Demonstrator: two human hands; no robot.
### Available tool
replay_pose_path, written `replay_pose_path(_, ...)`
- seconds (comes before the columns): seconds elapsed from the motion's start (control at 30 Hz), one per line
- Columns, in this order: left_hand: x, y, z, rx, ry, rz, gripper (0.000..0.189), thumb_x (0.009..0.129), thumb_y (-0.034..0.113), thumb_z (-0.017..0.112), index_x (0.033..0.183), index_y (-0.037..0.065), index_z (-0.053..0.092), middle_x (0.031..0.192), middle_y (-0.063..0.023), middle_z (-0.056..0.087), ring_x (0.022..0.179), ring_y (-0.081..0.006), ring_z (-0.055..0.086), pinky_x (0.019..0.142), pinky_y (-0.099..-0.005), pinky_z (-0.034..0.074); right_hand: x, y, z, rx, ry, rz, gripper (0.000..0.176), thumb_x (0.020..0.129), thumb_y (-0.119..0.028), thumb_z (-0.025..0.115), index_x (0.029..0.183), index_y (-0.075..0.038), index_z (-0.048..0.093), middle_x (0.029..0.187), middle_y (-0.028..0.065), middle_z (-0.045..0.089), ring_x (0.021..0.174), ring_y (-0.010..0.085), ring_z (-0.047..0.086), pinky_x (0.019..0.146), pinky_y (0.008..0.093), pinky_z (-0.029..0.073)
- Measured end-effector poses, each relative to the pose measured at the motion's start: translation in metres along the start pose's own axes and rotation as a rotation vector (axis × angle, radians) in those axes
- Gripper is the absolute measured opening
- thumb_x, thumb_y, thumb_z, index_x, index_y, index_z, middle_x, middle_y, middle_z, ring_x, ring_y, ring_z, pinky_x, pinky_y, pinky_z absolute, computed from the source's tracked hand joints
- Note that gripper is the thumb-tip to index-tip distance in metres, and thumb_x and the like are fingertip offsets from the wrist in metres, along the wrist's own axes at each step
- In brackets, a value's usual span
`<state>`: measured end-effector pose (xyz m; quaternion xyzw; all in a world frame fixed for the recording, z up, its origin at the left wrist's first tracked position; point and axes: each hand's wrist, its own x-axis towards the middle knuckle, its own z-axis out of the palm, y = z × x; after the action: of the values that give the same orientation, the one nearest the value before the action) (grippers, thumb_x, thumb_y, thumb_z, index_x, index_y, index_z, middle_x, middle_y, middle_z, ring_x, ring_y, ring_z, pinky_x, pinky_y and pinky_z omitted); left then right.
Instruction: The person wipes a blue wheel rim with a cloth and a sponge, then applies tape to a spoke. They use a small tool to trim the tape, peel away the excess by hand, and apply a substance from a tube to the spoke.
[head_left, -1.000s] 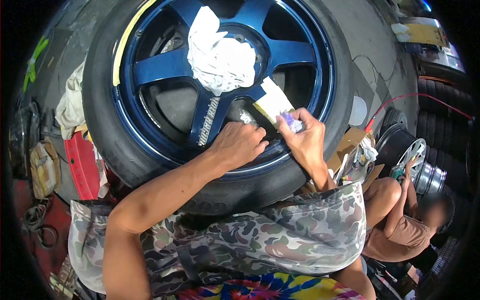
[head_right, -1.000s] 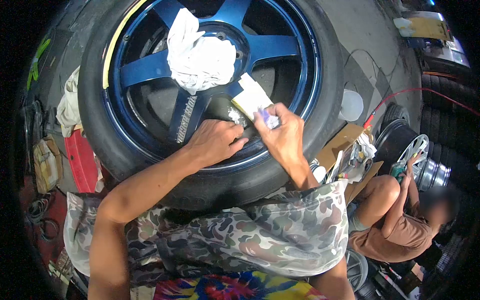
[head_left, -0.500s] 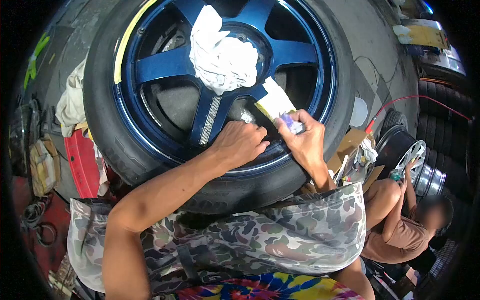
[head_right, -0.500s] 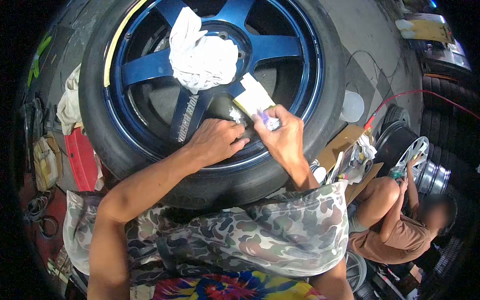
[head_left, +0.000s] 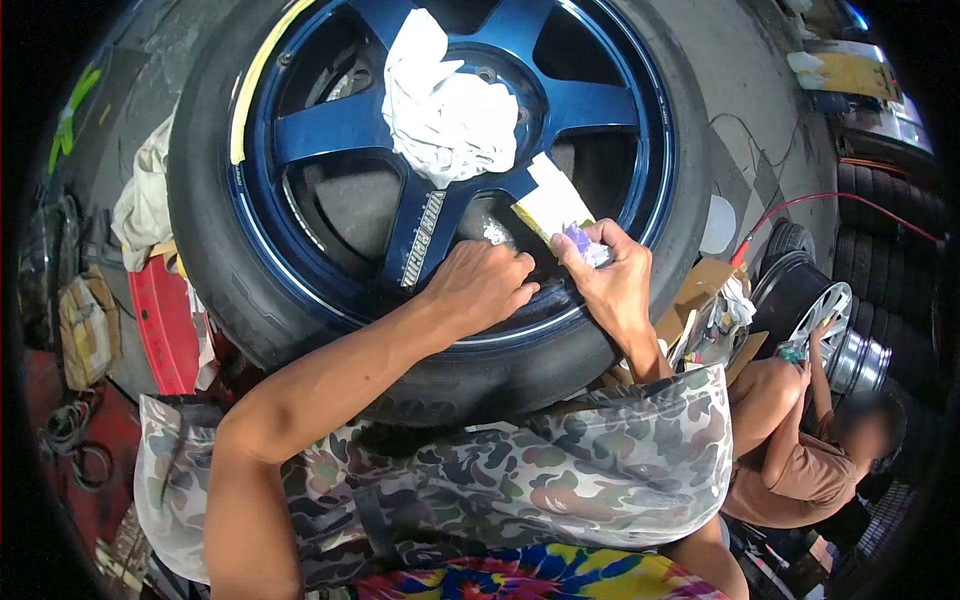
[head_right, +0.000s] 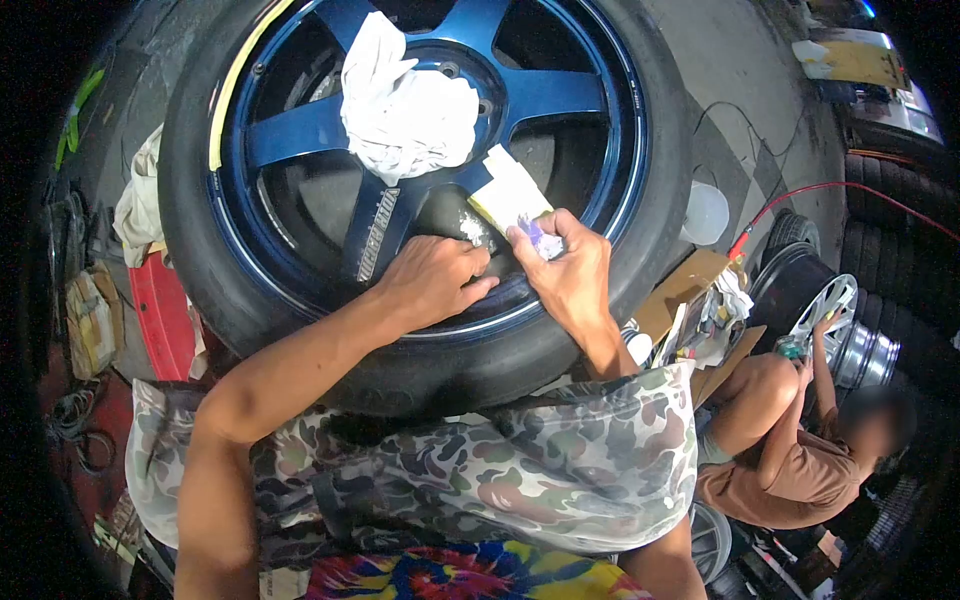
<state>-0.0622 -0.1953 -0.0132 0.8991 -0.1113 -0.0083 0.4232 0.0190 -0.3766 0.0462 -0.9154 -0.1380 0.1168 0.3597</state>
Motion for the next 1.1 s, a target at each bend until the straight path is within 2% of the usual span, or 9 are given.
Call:
replay_pose_path(0.13,-0.002,-0.001,0.002,-0.018,-0.011,-0.006,0.027,0.091,0.026,0.079,0.085,0.001,0.070,0.071,-0.0185,0.069,0.071,-0.0394,0.071,0.067,-0.0497,0.056,0.010,0.000,-0.002,-0.056,0.102,0.055,0.026,0.090,-0.022,0.084,0.091,0.001,0.074,0.076,0.0144,0.075,0.072,0.0128,0.070,0.068,0.0338,0.056)
replay_pose_path(0.27,-0.001,0.000,0.000,-0.012,-0.045,-0.026,0.028,0.091,0.026,0.079,0.085,0.001,0.070,0.073,-0.0183,0.070,0.071,-0.0393,0.071,0.068,-0.0494,0.056,0.004,0.005,-0.002,0.003,0.012,-0.052,0.028,0.090,-0.024,0.084,0.092,0.002,0.074,0.074,0.0146,0.074,0.069,0.0137,0.069,0.064,0.0342,0.055)
replay_pose_path(0.4,0.000,0.002,0.000,-0.012,-0.029,-0.014,0.028,0.092,0.027,0.079,0.086,0.001,0.070,0.076,-0.0181,0.071,0.072,-0.0387,0.072,0.069,-0.0489,0.056,0.006,0.001,-0.004,-0.030,0.057,0.101,0.029,0.089,-0.024,0.084,0.092,0.002,0.074,0.076,0.0146,0.074,0.071,0.0150,0.071,0.068,0.0353,0.056)
replay_pose_path(0.47,0.002,0.003,-0.002,0.006,-0.091,-0.066,0.028,0.093,0.028,0.078,0.087,0.001,0.070,0.078,-0.0180,0.072,0.074,-0.0382,0.072,0.070,-0.0485,0.056,0.001,0.006,-0.002,-0.028,0.004,-0.092,0.027,0.090,-0.024,0.084,0.091,0.002,0.074,0.075,0.0144,0.074,0.069,0.0156,0.070,0.066,0.0352,0.056)
replay_pose_path(0.5,0.003,0.003,-0.002,0.008,-0.090,-0.062,0.028,0.093,0.028,0.078,0.087,0.001,0.070,0.078,-0.0180,0.072,0.074,-0.0382,0.072,0.070,-0.0485,0.056,0.003,0.007,-0.005,-0.017,0.006,-0.070,0.026,0.090,-0.023,0.083,0.091,0.001,0.074,0.076,0.0144,0.074,0.070,0.0159,0.070,0.067,0.0353,0.056)
replay_pose_path(0.6,0.002,0.001,-0.001,0.006,-0.081,-0.052,0.029,0.093,0.029,0.078,0.087,0.001,0.071,0.079,-0.0176,0.072,0.076,-0.0379,0.073,0.070,-0.0480,0.057,0.011,0.014,-0.017,0.046,0.232,0.025,0.025,0.090,-0.023,0.085,0.089,-0.001,0.074,0.077,0.0076,0.076,0.072,0.0095,0.067,0.066,0.0321,0.055)
replay_pose_path(0.73,0.005,0.004,0.000,0.005,-0.110,-0.072,0.027,0.093,0.029,0.078,0.089,0.003,0.071,0.080,-0.0162,0.073,0.077,-0.0382,0.073,0.071,-0.0482,0.057,0.006,0.013,-0.011,0.178,0.082,0.046,0.024,0.090,-0.022,0.085,0.089,-0.001,0.075,0.077,0.0038,0.075,0.070,0.0075,0.064,0.064,0.0291,0.053)
replay_pose_path(0.9,0.004,0.005,-0.004,0.016,-0.115,-0.065,0.026,0.093,0.027,0.077,0.091,0.001,0.072,0.082,-0.0189,0.074,0.080,-0.0389,0.074,0.074,-0.0486,0.059,0.006,-0.005,-0.010,-0.055,0.025,0.063,0.028,0.086,-0.022,0.085,0.089,0.003,0.073,0.073,0.0165,0.073,0.069,0.0135,0.070,0.066,0.0344,0.057)
replay_pose_path(1.1,0.003,0.005,-0.005,0.030,-0.151,-0.089,0.025,0.093,0.025,0.077,0.091,0.001,0.072,0.081,-0.0196,0.073,0.079,-0.0393,0.074,0.073,-0.0493,0.059,0.008,-0.003,-0.009,-0.060,0.004,0.006,0.027,0.088,-0.023,0.084,0.089,0.003,0.074,0.073,0.0175,0.074,0.068,0.0154,0.071,0.065,0.0350,0.056)
